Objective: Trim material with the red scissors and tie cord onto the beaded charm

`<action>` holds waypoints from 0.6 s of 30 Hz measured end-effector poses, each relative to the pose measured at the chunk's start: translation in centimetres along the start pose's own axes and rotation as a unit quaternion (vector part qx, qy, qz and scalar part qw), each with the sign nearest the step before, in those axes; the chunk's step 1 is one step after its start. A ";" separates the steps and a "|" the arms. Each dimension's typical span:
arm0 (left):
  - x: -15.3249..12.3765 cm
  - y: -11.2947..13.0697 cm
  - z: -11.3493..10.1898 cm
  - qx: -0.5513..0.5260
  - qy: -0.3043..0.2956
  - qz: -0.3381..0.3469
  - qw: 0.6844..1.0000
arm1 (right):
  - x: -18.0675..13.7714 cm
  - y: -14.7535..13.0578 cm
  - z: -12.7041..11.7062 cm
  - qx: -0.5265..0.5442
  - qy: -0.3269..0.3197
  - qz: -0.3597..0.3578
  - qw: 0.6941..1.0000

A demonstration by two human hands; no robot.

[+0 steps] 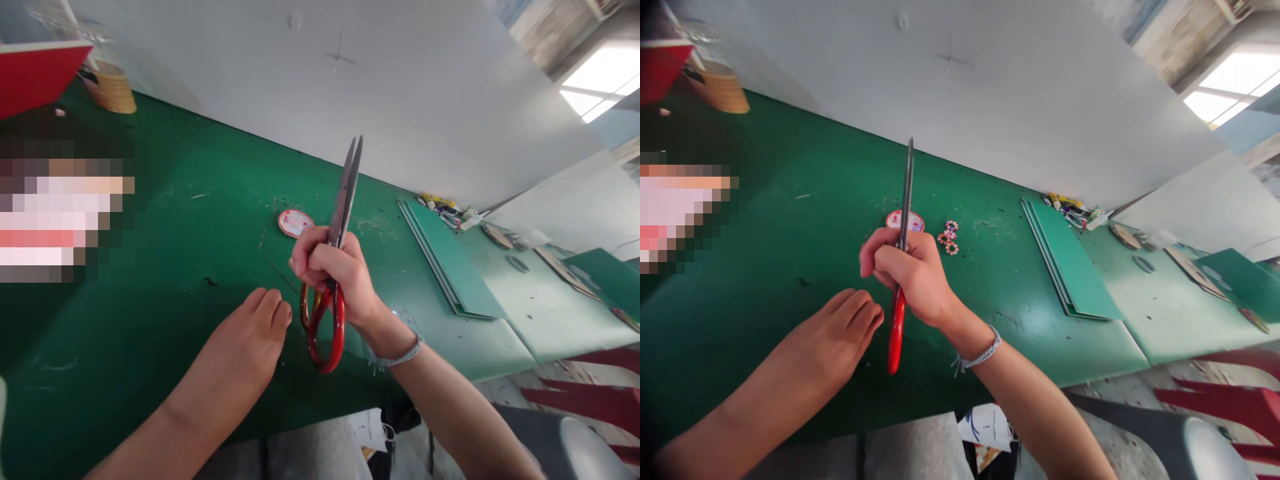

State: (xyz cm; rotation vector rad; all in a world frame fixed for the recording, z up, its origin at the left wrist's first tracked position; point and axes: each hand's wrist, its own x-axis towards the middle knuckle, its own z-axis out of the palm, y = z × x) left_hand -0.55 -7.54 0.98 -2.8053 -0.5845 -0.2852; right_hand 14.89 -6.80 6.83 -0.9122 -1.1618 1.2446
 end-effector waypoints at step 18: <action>0.1 0.0 0.3 -0.027 0.002 -0.004 1.000 | 0.1 0.9 0.7 -0.074 0.013 -0.008 0.997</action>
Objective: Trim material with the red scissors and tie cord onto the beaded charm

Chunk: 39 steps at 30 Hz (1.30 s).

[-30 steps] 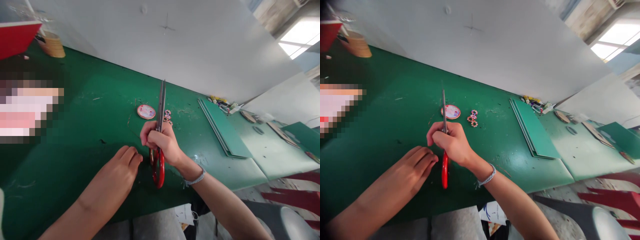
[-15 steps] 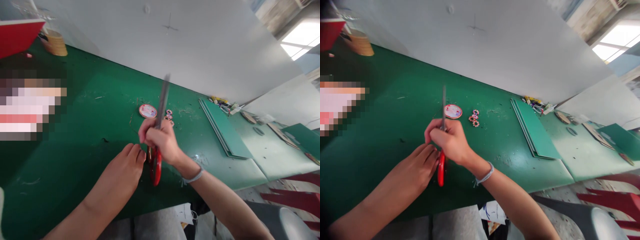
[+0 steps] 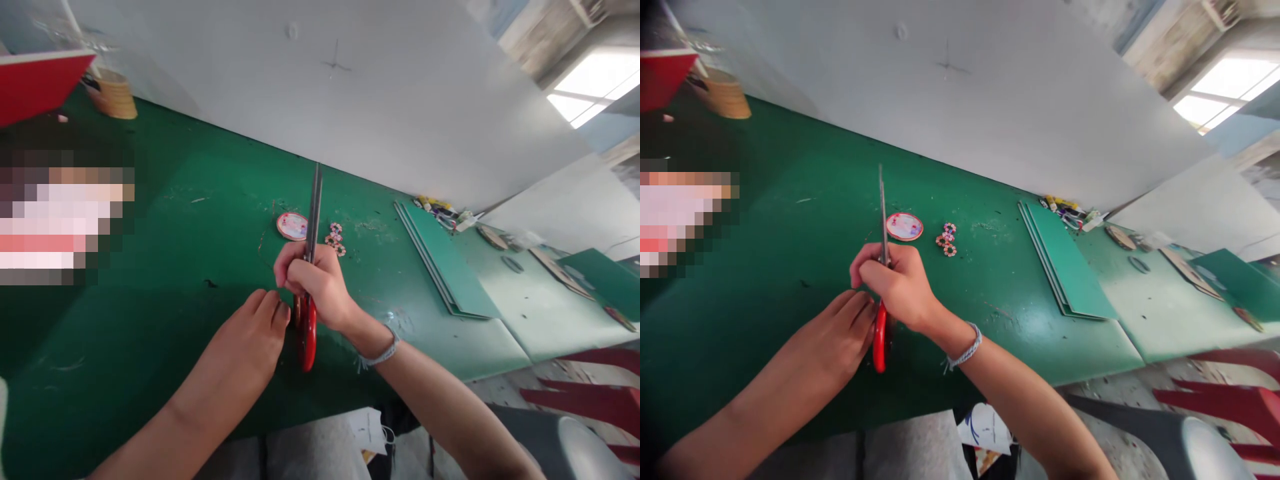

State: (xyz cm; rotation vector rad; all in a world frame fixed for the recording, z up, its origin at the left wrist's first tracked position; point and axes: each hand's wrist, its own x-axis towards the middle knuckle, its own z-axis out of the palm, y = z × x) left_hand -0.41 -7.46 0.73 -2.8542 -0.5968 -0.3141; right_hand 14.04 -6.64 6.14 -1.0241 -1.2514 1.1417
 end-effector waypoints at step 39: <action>-0.1 -0.2 0.0 -0.016 0.113 0.024 0.993 | 0.2 1.1 -2.9 0.046 0.043 0.000 0.998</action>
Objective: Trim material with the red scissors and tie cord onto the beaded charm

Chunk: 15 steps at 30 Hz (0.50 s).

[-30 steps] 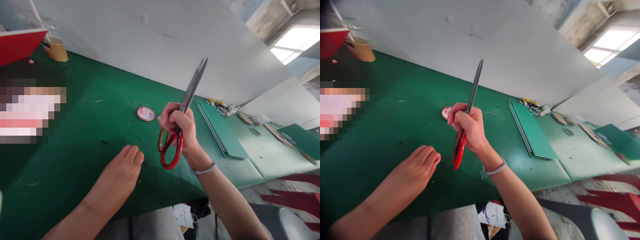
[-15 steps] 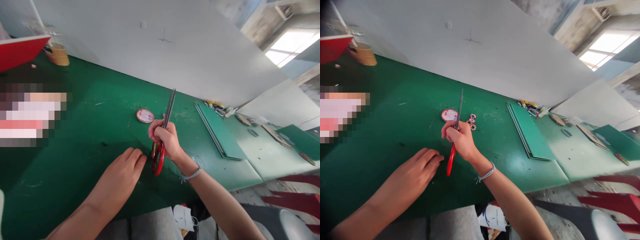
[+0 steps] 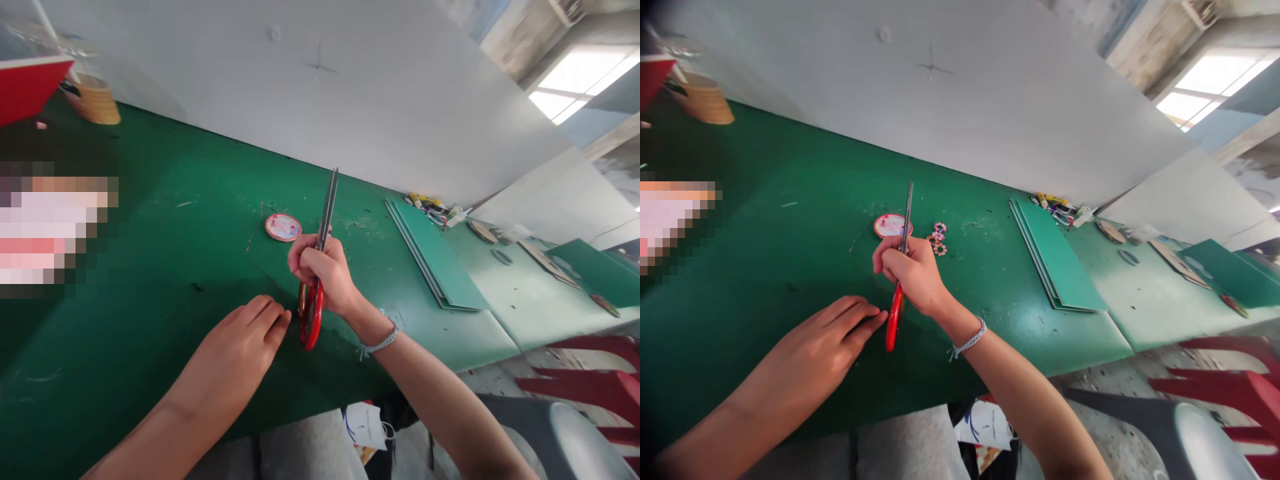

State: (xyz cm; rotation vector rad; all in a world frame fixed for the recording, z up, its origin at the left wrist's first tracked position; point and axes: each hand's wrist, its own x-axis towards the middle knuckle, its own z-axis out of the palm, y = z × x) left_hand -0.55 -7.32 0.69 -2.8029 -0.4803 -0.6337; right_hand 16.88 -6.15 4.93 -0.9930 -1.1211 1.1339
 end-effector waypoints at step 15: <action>0.1 -0.4 -0.2 -0.028 -0.016 -0.002 0.999 | -2.3 -1.6 -6.3 -0.018 0.106 0.039 0.993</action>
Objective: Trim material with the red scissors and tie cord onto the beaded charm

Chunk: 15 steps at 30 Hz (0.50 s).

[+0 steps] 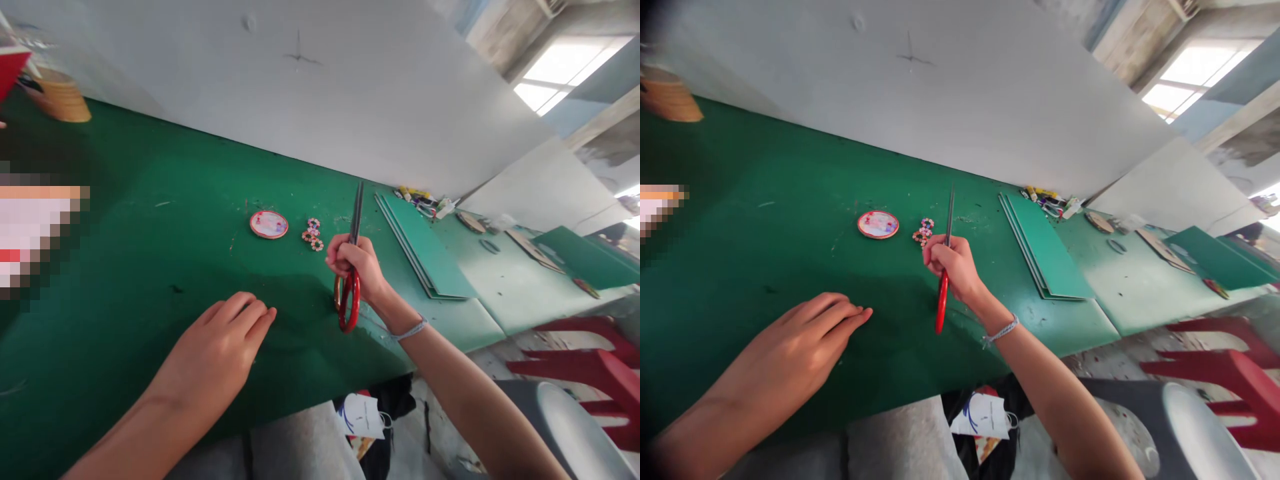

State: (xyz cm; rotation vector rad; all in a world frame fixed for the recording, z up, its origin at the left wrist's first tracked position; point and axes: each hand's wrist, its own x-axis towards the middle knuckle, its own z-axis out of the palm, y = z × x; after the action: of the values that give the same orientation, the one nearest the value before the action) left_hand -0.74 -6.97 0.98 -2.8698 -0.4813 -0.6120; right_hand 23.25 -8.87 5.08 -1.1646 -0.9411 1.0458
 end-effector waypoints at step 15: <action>0.0 -0.5 -0.2 -0.016 -0.030 0.002 0.999 | 0.5 -0.6 -4.0 -0.019 0.052 0.028 0.998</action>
State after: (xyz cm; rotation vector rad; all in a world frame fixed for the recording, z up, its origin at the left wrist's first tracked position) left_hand -0.99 -6.58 1.18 -2.9247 -0.4798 -0.5396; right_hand 27.28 -9.41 5.01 -1.2713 -0.8535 1.0060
